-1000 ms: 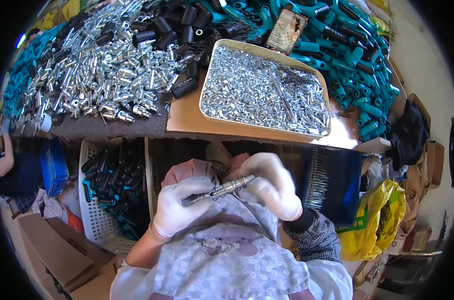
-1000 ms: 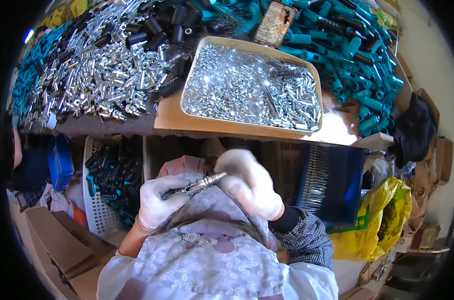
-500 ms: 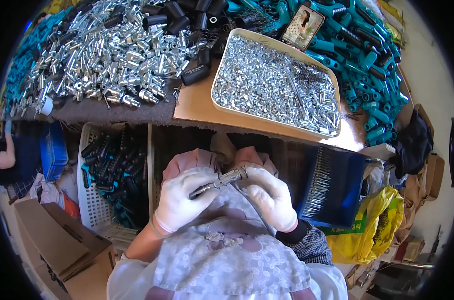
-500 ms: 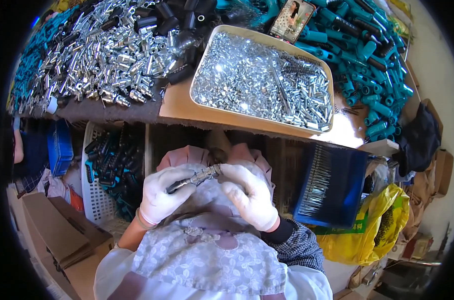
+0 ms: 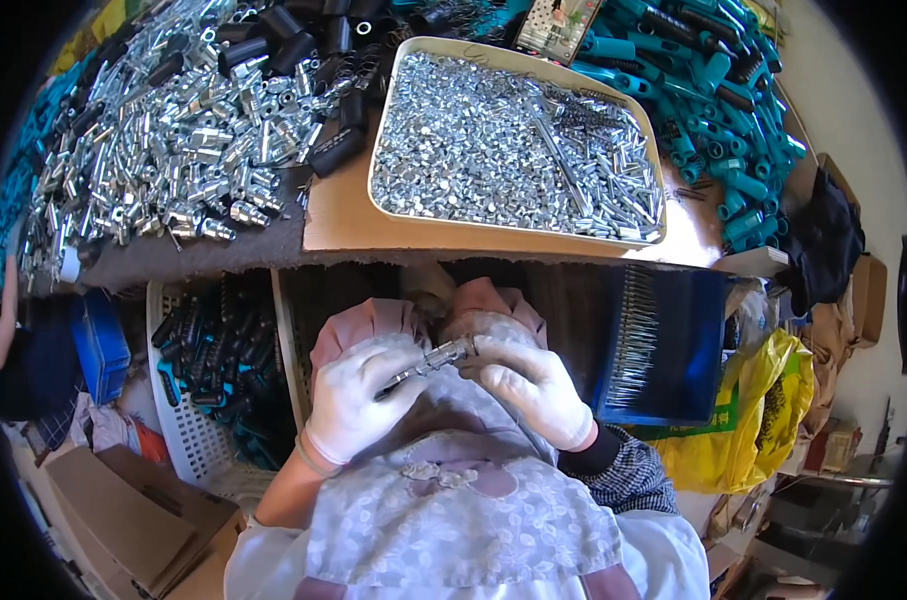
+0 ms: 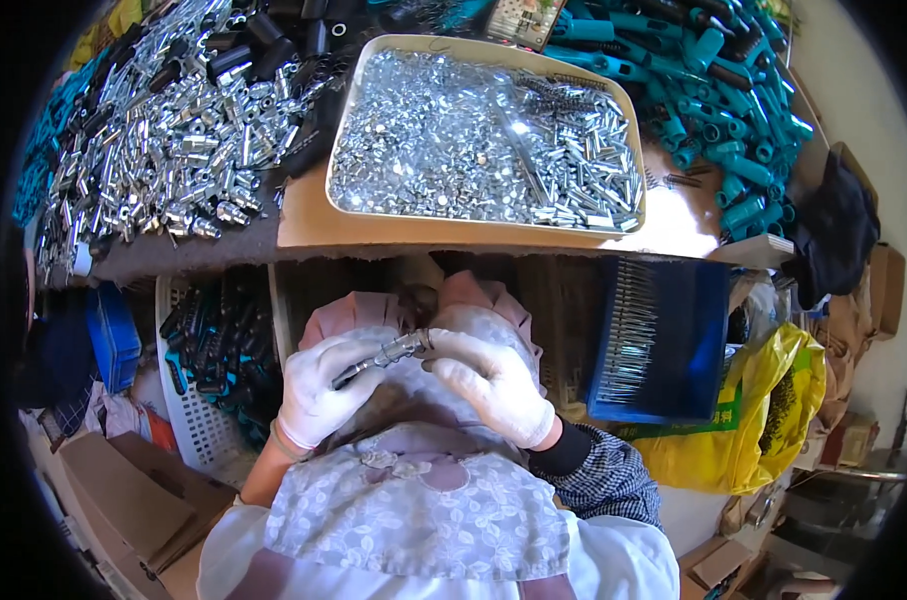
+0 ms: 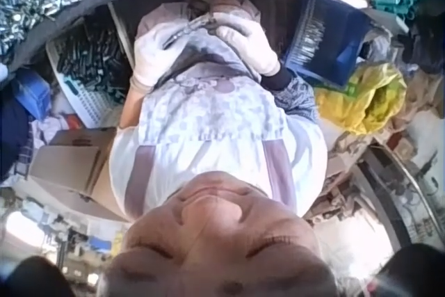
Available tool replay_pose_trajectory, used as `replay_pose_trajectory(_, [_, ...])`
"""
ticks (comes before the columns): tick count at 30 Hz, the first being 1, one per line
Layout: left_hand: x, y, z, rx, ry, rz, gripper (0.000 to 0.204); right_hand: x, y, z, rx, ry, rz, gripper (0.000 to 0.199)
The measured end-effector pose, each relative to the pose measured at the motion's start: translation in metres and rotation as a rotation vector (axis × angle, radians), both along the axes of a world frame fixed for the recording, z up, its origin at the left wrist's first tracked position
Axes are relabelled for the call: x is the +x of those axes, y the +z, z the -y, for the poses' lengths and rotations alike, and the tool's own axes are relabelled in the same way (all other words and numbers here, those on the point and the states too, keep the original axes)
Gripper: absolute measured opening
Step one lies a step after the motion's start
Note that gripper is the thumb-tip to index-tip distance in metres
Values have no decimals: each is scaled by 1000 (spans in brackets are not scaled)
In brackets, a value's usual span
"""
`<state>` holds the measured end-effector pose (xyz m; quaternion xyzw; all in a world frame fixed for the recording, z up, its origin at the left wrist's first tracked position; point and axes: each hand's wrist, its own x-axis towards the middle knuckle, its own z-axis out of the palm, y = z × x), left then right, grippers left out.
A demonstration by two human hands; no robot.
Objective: The worker is assembling metal components into plastic handles, including inserting pins and clips.
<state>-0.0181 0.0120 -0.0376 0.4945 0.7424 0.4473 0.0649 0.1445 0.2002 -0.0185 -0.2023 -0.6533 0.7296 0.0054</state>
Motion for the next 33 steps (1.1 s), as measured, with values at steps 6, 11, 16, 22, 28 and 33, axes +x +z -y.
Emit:
replay_pose_trajectory(6, [0,-5,-6,-36,-1,97,24,1,-23,0,47,-45,-106,39])
replay_pose_trajectory(11, [-1,-6,-7,-73,-20,129,24,-1,-37,-5,164,-30,-156,41])
replay_pose_trajectory(16, [-3,-9,-11,-84,-8,209,22,-1,-30,-17,-344,10,-106,52])
replay_pose_trajectory(22, [-2,-7,-21,-120,13,305,21,1,-23,-30,42,-37,-117,39])
replay_pose_trajectory(28, [1,-40,-13,-112,-12,313,22,-6,35,-61,776,-401,-385,24])
replay_pose_trajectory(33, [6,-19,-29,-44,-89,202,17,-58,46,-72,1363,-416,-586,31])
